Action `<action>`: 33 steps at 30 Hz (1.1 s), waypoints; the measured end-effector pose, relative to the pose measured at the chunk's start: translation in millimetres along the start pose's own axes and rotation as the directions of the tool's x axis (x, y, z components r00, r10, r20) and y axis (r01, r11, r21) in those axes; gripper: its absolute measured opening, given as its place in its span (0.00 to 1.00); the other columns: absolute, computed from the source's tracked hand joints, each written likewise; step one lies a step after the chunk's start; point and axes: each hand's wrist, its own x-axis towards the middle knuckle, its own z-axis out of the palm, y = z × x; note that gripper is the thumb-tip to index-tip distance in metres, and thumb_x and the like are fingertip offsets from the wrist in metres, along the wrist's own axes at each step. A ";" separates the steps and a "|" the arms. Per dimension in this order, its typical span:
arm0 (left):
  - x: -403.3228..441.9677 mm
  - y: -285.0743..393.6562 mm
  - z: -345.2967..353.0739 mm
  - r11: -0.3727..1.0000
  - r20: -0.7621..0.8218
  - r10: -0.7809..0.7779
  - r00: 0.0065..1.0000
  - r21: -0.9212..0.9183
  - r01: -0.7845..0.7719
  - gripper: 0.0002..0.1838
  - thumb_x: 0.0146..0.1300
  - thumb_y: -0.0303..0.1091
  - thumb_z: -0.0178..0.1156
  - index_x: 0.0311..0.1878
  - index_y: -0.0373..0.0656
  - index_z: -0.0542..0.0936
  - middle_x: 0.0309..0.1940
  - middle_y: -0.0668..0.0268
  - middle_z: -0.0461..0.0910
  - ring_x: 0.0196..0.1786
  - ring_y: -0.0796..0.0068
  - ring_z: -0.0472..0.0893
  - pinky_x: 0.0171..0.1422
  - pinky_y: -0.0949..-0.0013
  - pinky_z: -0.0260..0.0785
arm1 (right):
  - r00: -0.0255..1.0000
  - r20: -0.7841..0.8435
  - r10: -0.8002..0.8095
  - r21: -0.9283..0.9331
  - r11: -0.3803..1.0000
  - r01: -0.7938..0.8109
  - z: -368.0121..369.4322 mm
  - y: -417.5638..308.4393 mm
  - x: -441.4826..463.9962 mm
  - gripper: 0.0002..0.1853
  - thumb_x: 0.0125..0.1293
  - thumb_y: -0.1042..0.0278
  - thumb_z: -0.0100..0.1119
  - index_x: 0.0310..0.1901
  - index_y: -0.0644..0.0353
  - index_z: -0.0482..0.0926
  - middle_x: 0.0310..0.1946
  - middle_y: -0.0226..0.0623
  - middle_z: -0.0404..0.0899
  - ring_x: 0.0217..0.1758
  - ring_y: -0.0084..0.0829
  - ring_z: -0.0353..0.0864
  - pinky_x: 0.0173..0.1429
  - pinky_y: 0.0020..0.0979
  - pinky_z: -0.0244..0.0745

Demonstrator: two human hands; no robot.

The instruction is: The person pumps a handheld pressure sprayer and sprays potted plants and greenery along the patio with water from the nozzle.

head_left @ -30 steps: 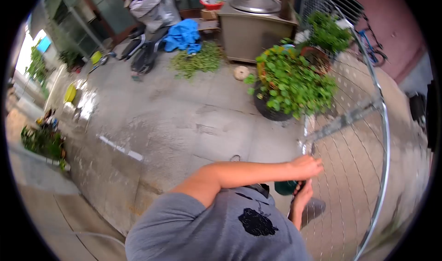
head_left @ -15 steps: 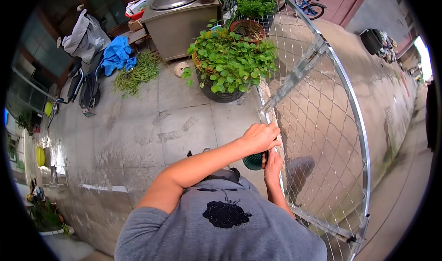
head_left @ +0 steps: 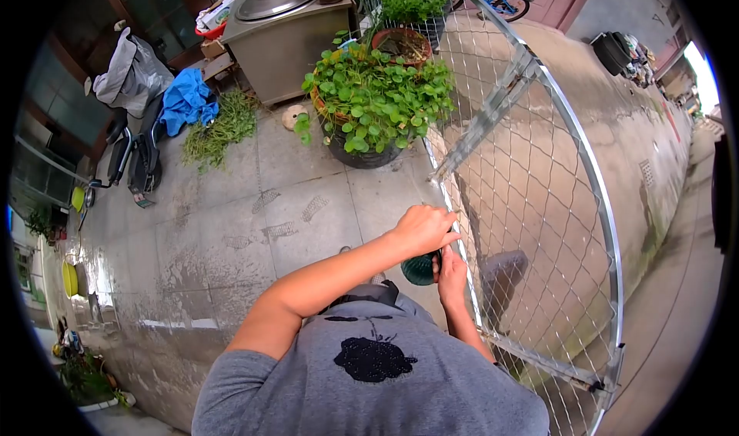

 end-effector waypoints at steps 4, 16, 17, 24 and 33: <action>-5.5 -3.2 -1.7 1.000 -0.017 -0.001 1.000 0.008 0.001 0.23 0.62 0.55 0.63 0.33 0.41 0.81 0.27 0.56 0.82 0.31 0.51 0.84 0.33 0.53 0.76 | 1.000 0.015 0.020 0.003 1.000 -0.020 3.8 -0.2 -1.6 0.25 0.80 0.51 0.45 0.28 0.60 0.78 0.15 0.23 0.70 0.16 0.16 0.66 0.20 0.24 0.59; -12.8 -1.5 -13.7 1.000 -0.162 -0.001 0.987 -0.029 -0.004 0.18 0.60 0.49 0.66 0.36 0.43 0.78 0.28 0.56 0.81 0.31 0.51 0.84 0.33 0.52 0.76 | 0.997 0.056 -0.050 0.011 0.999 0.050 8.4 -12.5 -1.2 0.25 0.80 0.51 0.45 0.29 0.61 0.78 0.16 0.24 0.70 0.16 0.16 0.66 0.20 0.24 0.60; -12.9 -1.2 -15.4 0.999 -0.168 0.002 0.986 -0.033 -0.007 0.18 0.60 0.49 0.66 0.37 0.43 0.78 0.28 0.56 0.81 0.32 0.51 0.84 0.33 0.52 0.76 | 0.997 0.057 -0.057 0.001 0.998 0.057 8.6 -14.6 -1.6 0.25 0.80 0.51 0.45 0.29 0.61 0.78 0.16 0.24 0.70 0.16 0.16 0.66 0.20 0.24 0.59; -17.7 -4.8 -18.0 0.998 -0.191 -0.016 0.981 -0.061 0.004 0.18 0.60 0.49 0.66 0.37 0.43 0.77 0.30 0.57 0.81 0.33 0.51 0.83 0.33 0.52 0.75 | 0.996 0.069 -0.050 0.006 0.999 0.049 14.0 -12.1 -2.6 0.27 0.81 0.49 0.41 0.29 0.60 0.76 0.17 0.24 0.69 0.15 0.17 0.63 0.20 0.23 0.57; -24.4 -11.9 -15.6 0.998 -0.217 -0.041 0.975 -0.052 0.031 0.16 0.59 0.47 0.66 0.36 0.43 0.77 0.29 0.57 0.81 0.31 0.51 0.83 0.32 0.52 0.74 | 0.994 0.095 -0.048 0.019 0.999 0.046 21.5 -9.0 -2.4 0.26 0.81 0.49 0.43 0.29 0.60 0.77 0.16 0.24 0.70 0.15 0.16 0.64 0.20 0.23 0.58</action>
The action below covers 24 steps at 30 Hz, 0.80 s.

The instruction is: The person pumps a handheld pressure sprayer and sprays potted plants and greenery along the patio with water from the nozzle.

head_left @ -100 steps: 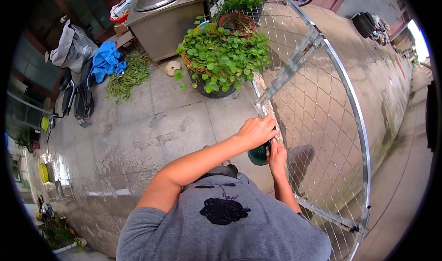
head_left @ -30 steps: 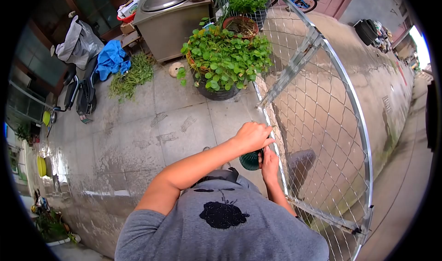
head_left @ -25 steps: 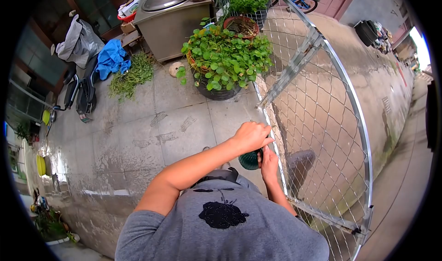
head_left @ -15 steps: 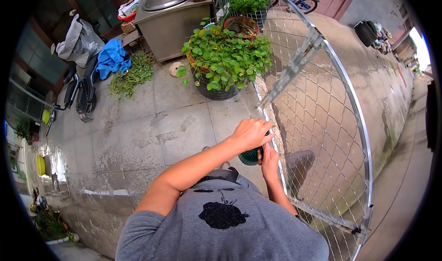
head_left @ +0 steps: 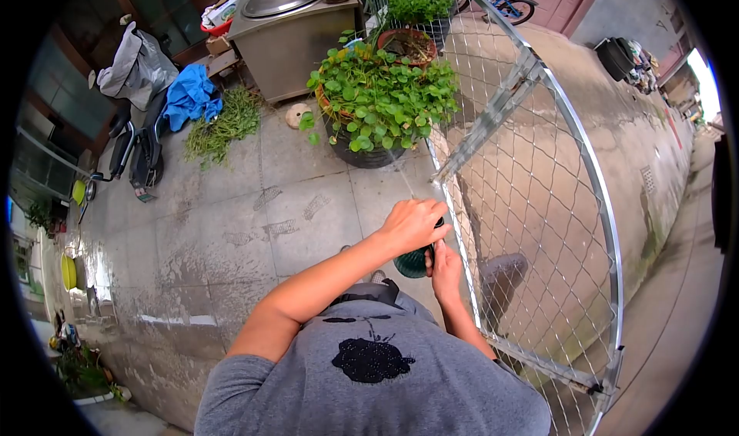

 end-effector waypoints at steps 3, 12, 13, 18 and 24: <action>3.9 0.4 -2.3 1.000 -0.041 0.000 0.999 -0.015 0.000 0.15 0.59 0.46 0.66 0.35 0.43 0.77 0.29 0.58 0.81 0.31 0.51 0.83 0.31 0.52 0.74 | 1.000 -0.017 -0.006 0.000 1.000 0.006 2.2 -1.2 3.3 0.25 0.80 0.51 0.45 0.28 0.61 0.77 0.16 0.25 0.71 0.15 0.17 0.66 0.20 0.24 0.60; 8.6 3.4 -3.5 1.000 -0.012 0.011 1.000 -0.009 -0.011 0.15 0.59 0.45 0.66 0.35 0.43 0.77 0.28 0.59 0.81 0.31 0.52 0.83 0.32 0.53 0.75 | 0.999 -0.035 0.029 -0.020 0.999 -0.030 -1.0 3.0 0.6 0.26 0.80 0.50 0.44 0.28 0.61 0.76 0.16 0.25 0.70 0.15 0.17 0.65 0.19 0.24 0.59; 8.3 3.4 -1.0 1.000 -0.004 0.011 1.000 -0.007 -0.011 0.15 0.59 0.45 0.66 0.35 0.43 0.77 0.28 0.59 0.81 0.31 0.52 0.83 0.32 0.53 0.75 | 0.999 -0.027 0.033 -0.028 0.999 -0.034 -3.3 8.0 0.7 0.26 0.80 0.49 0.42 0.29 0.61 0.76 0.17 0.25 0.70 0.15 0.17 0.65 0.19 0.23 0.58; 9.5 7.0 6.4 0.999 -0.003 0.026 1.000 -0.032 -0.026 0.15 0.59 0.45 0.66 0.35 0.43 0.77 0.29 0.59 0.81 0.31 0.52 0.83 0.32 0.53 0.75 | 0.999 -0.029 0.037 -0.053 0.998 -0.038 -11.3 9.3 -3.2 0.26 0.81 0.49 0.41 0.30 0.60 0.75 0.17 0.25 0.69 0.15 0.17 0.64 0.20 0.23 0.58; 20.0 17.8 -6.0 0.997 -0.102 0.050 0.993 -0.060 -0.056 0.13 0.57 0.42 0.67 0.34 0.43 0.77 0.28 0.59 0.80 0.30 0.53 0.82 0.31 0.55 0.75 | 0.995 -0.093 0.043 -0.068 0.996 -0.049 -11.3 -6.8 -4.3 0.26 0.79 0.52 0.45 0.27 0.61 0.76 0.15 0.26 0.69 0.17 0.19 0.67 0.23 0.27 0.61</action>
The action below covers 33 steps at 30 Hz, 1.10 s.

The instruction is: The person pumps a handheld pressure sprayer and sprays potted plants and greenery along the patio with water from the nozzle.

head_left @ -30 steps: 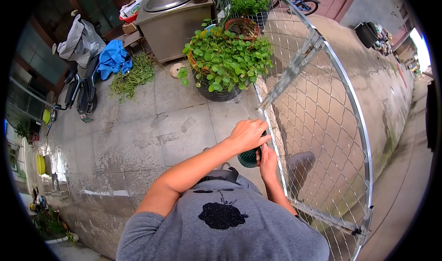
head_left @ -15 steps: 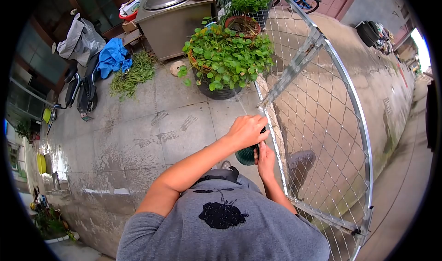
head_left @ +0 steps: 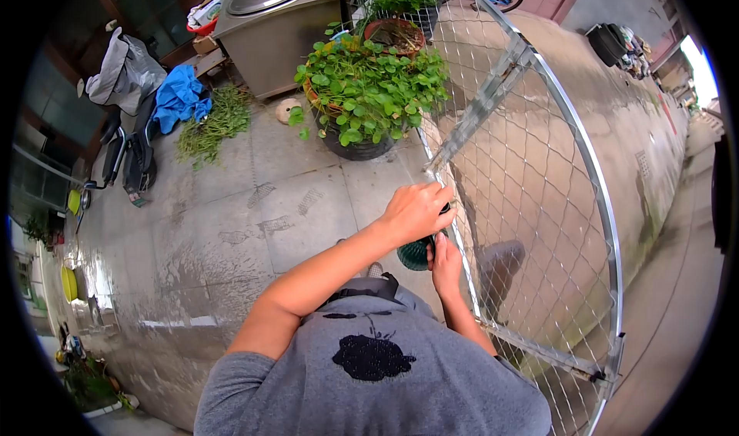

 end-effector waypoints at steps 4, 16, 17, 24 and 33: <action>13.2 6.8 -16.3 0.997 -0.144 0.077 0.987 0.005 -0.077 0.12 0.60 0.41 0.64 0.34 0.43 0.75 0.28 0.58 0.79 0.28 0.54 0.83 0.29 0.54 0.75 | 0.999 -0.026 -0.033 -0.096 0.995 0.030 0.7 5.3 9.4 0.26 0.78 0.51 0.47 0.26 0.62 0.77 0.15 0.31 0.72 0.19 0.22 0.71 0.26 0.31 0.65; 24.6 -27.8 -5.1 0.992 -0.023 -0.033 0.999 0.118 0.035 0.11 0.66 0.41 0.58 0.37 0.44 0.74 0.30 0.58 0.80 0.32 0.51 0.82 0.33 0.52 0.75 | 0.996 -0.039 -0.078 -0.132 0.989 0.072 20.9 -9.8 40.8 0.27 0.77 0.50 0.50 0.25 0.64 0.79 0.14 0.34 0.74 0.18 0.26 0.73 0.27 0.33 0.66; 22.5 -27.4 2.7 0.994 -0.001 -0.035 0.999 0.103 0.035 0.11 0.67 0.42 0.58 0.37 0.44 0.74 0.31 0.57 0.80 0.32 0.51 0.82 0.33 0.52 0.75 | 0.997 -0.042 -0.058 -0.143 0.988 0.052 15.9 -6.4 38.2 0.27 0.76 0.50 0.50 0.25 0.64 0.79 0.14 0.33 0.74 0.18 0.26 0.73 0.26 0.33 0.66; 29.6 -6.9 20.6 0.996 0.055 0.084 0.995 0.021 -0.085 0.12 0.64 0.42 0.59 0.33 0.44 0.76 0.27 0.58 0.81 0.28 0.51 0.82 0.31 0.52 0.75 | 0.997 -0.033 0.066 -0.026 0.997 -0.067 -21.5 14.9 14.1 0.28 0.78 0.50 0.48 0.24 0.63 0.78 0.14 0.28 0.71 0.18 0.21 0.68 0.24 0.29 0.61; 44.0 26.0 23.5 0.985 -0.082 0.158 0.984 -0.052 -0.163 0.09 0.59 0.38 0.60 0.28 0.44 0.75 0.22 0.57 0.80 0.24 0.55 0.83 0.27 0.55 0.75 | 0.992 -0.122 -0.037 -0.066 0.997 0.029 -36.9 11.6 10.6 0.26 0.78 0.53 0.48 0.24 0.64 0.76 0.14 0.29 0.70 0.17 0.21 0.66 0.23 0.29 0.60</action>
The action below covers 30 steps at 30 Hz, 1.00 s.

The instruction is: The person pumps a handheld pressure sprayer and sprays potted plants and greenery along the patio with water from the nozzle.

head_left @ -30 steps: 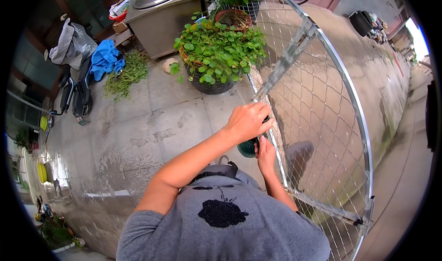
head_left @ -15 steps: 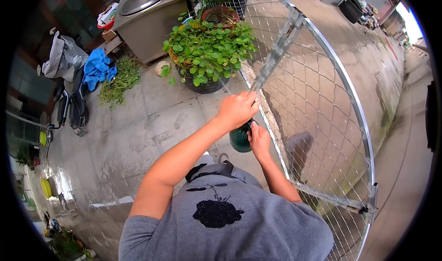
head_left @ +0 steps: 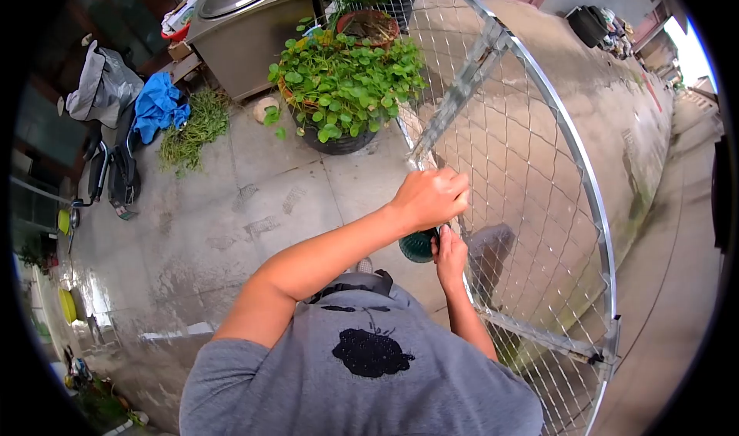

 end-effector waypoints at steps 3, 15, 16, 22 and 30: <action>-19.3 -22.3 18.6 0.999 0.061 -0.022 0.998 0.038 0.019 0.09 0.61 0.38 0.59 0.29 0.46 0.74 0.22 0.61 0.78 0.23 0.56 0.81 0.25 0.55 0.74 | 1.000 -0.004 0.013 -0.003 1.000 -0.013 0.2 1.3 2.9 0.27 0.79 0.52 0.47 0.24 0.64 0.77 0.14 0.29 0.71 0.18 0.20 0.67 0.23 0.29 0.60; 14.2 -7.8 -5.3 0.995 0.126 0.074 0.989 0.057 -0.081 0.11 0.58 0.39 0.60 0.26 0.44 0.75 0.17 0.59 0.77 0.21 0.54 0.80 0.25 0.52 0.73 | 0.997 0.050 0.065 0.091 0.993 -0.069 7.2 19.6 -2.4 0.26 0.80 0.50 0.45 0.29 0.62 0.76 0.16 0.26 0.70 0.15 0.17 0.65 0.20 0.23 0.58; 12.7 -9.7 -4.3 0.997 0.073 0.065 0.995 0.036 -0.067 0.11 0.58 0.39 0.60 0.26 0.44 0.75 0.17 0.59 0.77 0.21 0.54 0.80 0.25 0.52 0.73 | 0.996 0.053 0.068 0.073 0.995 -0.071 6.9 22.0 0.1 0.26 0.80 0.50 0.46 0.29 0.62 0.76 0.16 0.26 0.70 0.15 0.17 0.65 0.20 0.22 0.58; -42.3 -27.4 25.2 0.997 0.026 -0.069 0.997 -0.027 0.069 0.10 0.57 0.39 0.60 0.26 0.44 0.75 0.17 0.59 0.78 0.20 0.53 0.80 0.25 0.51 0.73 | 0.999 0.051 -0.001 0.093 0.996 -0.004 5.9 -12.0 -2.3 0.24 0.80 0.53 0.46 0.28 0.62 0.77 0.17 0.24 0.71 0.17 0.15 0.65 0.20 0.22 0.56; -15.0 -14.2 4.5 0.997 0.065 0.043 0.997 0.055 -0.047 0.08 0.58 0.37 0.60 0.28 0.45 0.75 0.18 0.59 0.78 0.21 0.55 0.81 0.24 0.55 0.74 | 0.997 0.074 -0.022 0.121 0.993 0.013 18.4 9.6 8.2 0.24 0.80 0.54 0.44 0.29 0.61 0.76 0.17 0.24 0.70 0.17 0.15 0.64 0.21 0.22 0.57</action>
